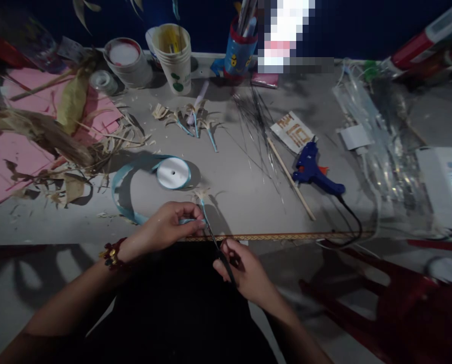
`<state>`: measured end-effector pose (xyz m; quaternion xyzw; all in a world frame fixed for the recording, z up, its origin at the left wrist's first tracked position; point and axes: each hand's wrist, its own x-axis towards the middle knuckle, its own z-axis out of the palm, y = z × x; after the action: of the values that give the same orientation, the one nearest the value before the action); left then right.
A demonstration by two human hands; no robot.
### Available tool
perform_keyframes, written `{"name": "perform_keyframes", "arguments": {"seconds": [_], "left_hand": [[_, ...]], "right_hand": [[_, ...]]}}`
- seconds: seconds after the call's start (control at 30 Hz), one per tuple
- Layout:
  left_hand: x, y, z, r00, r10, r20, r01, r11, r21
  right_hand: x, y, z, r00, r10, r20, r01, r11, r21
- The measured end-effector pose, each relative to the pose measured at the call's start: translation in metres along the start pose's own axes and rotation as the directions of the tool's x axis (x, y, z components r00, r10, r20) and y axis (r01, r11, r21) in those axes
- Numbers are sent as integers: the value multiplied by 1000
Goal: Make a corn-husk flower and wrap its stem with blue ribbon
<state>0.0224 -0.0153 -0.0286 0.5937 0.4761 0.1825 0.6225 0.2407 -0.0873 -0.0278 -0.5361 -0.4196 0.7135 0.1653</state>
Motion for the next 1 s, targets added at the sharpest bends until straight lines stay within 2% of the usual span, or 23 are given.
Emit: {"name": "perform_keyframes", "arguments": {"seconds": [0.2,0.47,0.67,0.9,1.0], "left_hand": [[1,0,-1,1000,18,-3,-18,1000,9],[0,4,0,1000,-25,-4,25,1000,15],[-2,4,0,999,-14,30,13,1000,28],[-2,4,-1,1000,-11,15,10,998,56],[-2,4,0,1000,-11,17,10,999,36]], "right_hand": [[0,5,-1,999,1,-43,-4,998,-63],[3,-1,1,998,19,-65,-29,988,-150],[5,-4,1,998,24,-61,-29,996,-81],[6,-7,6,997,31,-64,-25,995,93],[6,-10,9,998,41,-57,-34,992,118]]}}
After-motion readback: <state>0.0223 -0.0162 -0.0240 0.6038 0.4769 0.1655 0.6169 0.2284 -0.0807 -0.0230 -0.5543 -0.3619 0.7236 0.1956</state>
